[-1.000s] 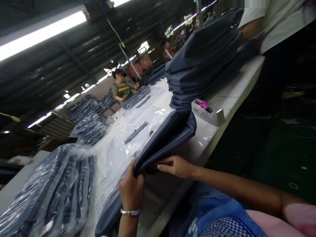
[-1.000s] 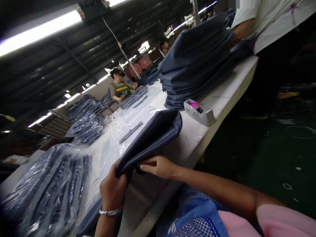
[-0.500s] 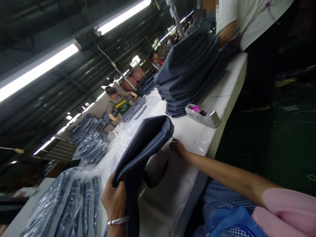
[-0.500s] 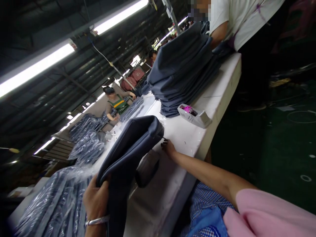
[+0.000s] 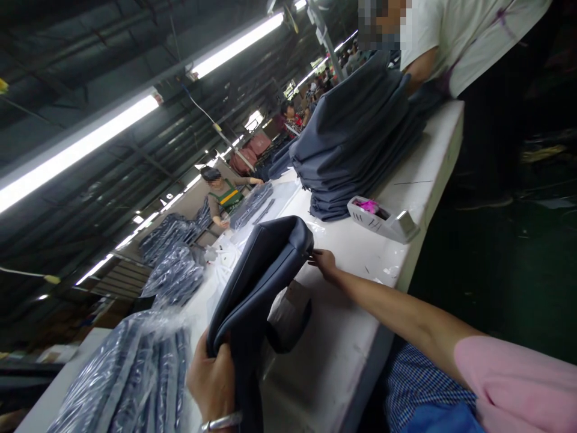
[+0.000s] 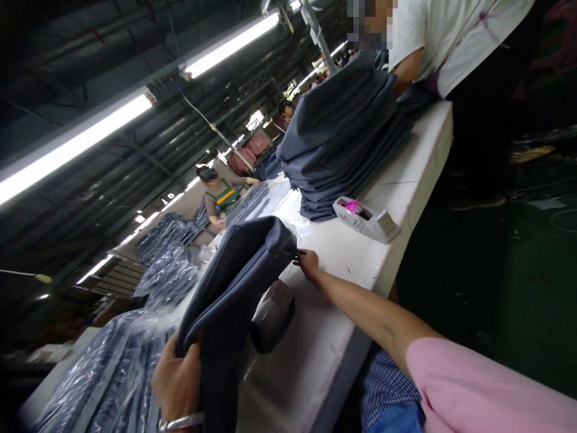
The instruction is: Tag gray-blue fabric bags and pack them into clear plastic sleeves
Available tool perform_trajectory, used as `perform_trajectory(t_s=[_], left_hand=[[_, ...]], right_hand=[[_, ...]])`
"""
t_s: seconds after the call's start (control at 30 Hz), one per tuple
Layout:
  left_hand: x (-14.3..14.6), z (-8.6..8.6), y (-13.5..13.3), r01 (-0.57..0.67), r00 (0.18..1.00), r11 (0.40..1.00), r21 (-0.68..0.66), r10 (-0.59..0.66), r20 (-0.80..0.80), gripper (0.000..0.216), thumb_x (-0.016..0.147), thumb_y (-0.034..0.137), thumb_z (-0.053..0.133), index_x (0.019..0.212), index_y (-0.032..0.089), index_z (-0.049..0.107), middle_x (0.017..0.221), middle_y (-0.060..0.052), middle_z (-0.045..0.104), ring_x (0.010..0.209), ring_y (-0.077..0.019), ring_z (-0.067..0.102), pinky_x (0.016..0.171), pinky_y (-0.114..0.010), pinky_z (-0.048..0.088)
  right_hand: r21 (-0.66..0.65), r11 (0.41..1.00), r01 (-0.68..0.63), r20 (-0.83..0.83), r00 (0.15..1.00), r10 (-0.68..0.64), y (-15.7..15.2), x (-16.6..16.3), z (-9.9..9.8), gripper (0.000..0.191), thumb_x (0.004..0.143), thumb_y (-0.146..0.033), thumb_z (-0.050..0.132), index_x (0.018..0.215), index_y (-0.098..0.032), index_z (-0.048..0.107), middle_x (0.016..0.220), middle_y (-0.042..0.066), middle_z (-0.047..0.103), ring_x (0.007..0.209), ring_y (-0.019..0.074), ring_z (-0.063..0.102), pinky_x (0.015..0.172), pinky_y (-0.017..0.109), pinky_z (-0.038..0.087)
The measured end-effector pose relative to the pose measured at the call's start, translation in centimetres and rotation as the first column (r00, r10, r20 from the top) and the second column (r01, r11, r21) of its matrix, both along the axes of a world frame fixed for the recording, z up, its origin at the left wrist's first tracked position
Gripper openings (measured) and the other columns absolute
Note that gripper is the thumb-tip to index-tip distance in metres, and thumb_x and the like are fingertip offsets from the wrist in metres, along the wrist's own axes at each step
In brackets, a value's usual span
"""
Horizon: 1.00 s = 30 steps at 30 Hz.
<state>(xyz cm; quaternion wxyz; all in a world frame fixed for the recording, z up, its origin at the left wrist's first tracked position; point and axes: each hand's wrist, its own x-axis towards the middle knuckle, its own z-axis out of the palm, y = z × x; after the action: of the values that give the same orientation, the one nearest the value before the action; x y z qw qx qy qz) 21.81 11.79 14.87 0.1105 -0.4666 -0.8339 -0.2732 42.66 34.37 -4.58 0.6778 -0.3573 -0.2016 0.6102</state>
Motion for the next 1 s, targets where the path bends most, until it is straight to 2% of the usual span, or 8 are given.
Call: perform_trajectory(t_s=[0.3,0.47,0.6,0.67,0.73,0.83,0.9,1.0], left_hand=[[2.5,-4.1,0.8,0.007,1.000,0.997,0.071,-0.007,-0.010,0.047,0.084,0.037,0.052,0.129,0.030,0.059,0.096,-0.006,0.072,0.087,-0.0279,0.065,0.073,-0.037,0.046],[3.5,-7.8,-0.9,0.107,0.994,0.994,0.038,-0.105,-0.041,0.056,0.082,0.026,0.054,0.137,0.033,0.051,0.117,-0.005,0.070,0.078,-0.0239,0.067,0.073,-0.037,0.049],[4.2,-11.3,-3.4,0.178,0.983,0.983,-0.052,-0.180,-0.027,0.076,0.076,0.015,0.053,0.147,0.036,0.035,0.132,-0.004,0.062,0.082,-0.0238,0.068,0.068,-0.036,0.050],[4.6,-12.8,-4.4,0.249,0.968,0.967,-0.054,-0.251,-0.034,0.082,0.074,0.011,0.052,0.149,0.035,0.030,0.133,-0.004,0.060,0.099,-0.0264,0.065,0.071,-0.035,0.052],[4.8,-14.1,-5.1,0.318,0.945,0.948,-0.036,-0.320,-0.074,0.085,0.072,0.009,0.052,0.150,0.033,0.028,0.125,-0.005,0.061,0.109,-0.0276,0.061,0.079,-0.036,0.052],[4.6,-15.9,-5.6,0.399,0.907,0.917,-0.011,-0.397,-0.143,0.084,0.072,0.008,0.054,0.149,0.033,0.031,0.113,-0.005,0.062,0.107,-0.0268,0.059,0.089,-0.039,0.050],[4.2,-16.9,-5.6,0.436,0.886,0.900,0.000,-0.430,-0.175,0.082,0.072,0.008,0.054,0.147,0.033,0.035,0.107,-0.004,0.062,0.103,-0.0260,0.060,0.091,-0.039,0.050],[4.0,-17.7,-5.1,0.432,0.891,0.900,0.050,-0.417,-0.180,0.078,0.069,0.004,0.052,0.141,0.033,0.045,0.100,-0.003,0.063,0.095,-0.0242,0.061,0.088,-0.037,0.051]], right_hand=[[0.181,0.982,-0.053,-0.030,0.998,0.060,-11.6,4.1,5.4,0.035,0.075,-0.037,0.071,0.102,-0.015,0.070,0.095,0.009,0.074,0.084,0.0219,0.071,0.074,0.033,0.059],[-0.051,0.981,-0.187,-0.003,0.982,0.187,-17.8,8.5,2.1,0.031,0.074,-0.034,0.073,0.097,-0.016,0.064,0.094,0.010,0.073,0.087,0.0227,0.070,0.078,0.034,0.057],[-0.123,0.984,-0.129,0.231,0.961,0.154,-17.5,11.9,-0.5,0.054,0.079,-0.044,0.068,0.126,-0.023,0.052,0.117,0.012,0.065,0.100,0.0260,0.066,0.079,0.038,0.057],[-0.032,0.999,0.007,0.456,0.890,0.009,-15.4,12.9,-0.6,0.071,0.076,-0.047,0.070,0.139,-0.027,0.043,0.127,0.011,0.058,0.102,0.0258,0.064,0.081,0.038,0.055],[0.120,0.989,0.083,0.675,0.724,-0.143,-12.9,13.5,0.0,0.077,0.075,-0.046,0.072,0.143,-0.027,0.043,0.127,0.011,0.056,0.098,0.0246,0.063,0.084,0.038,0.054],[0.280,0.960,0.005,0.844,0.475,-0.249,-10.7,14.1,1.3,0.054,0.081,-0.044,0.064,0.131,-0.023,0.061,0.106,0.009,0.063,0.083,0.0224,0.062,0.084,0.039,0.051],[0.335,0.939,-0.076,0.868,0.413,-0.276,-11.4,14.3,2.0,0.040,0.087,-0.042,0.056,0.119,-0.023,0.070,0.093,0.008,0.065,0.081,0.0224,0.061,0.085,0.038,0.050],[0.375,0.911,-0.171,0.855,0.444,-0.269,-16.1,14.2,1.5,0.034,0.090,-0.040,0.054,0.114,-0.028,0.073,0.097,0.008,0.065,0.093,0.0242,0.061,0.088,0.036,0.049]])
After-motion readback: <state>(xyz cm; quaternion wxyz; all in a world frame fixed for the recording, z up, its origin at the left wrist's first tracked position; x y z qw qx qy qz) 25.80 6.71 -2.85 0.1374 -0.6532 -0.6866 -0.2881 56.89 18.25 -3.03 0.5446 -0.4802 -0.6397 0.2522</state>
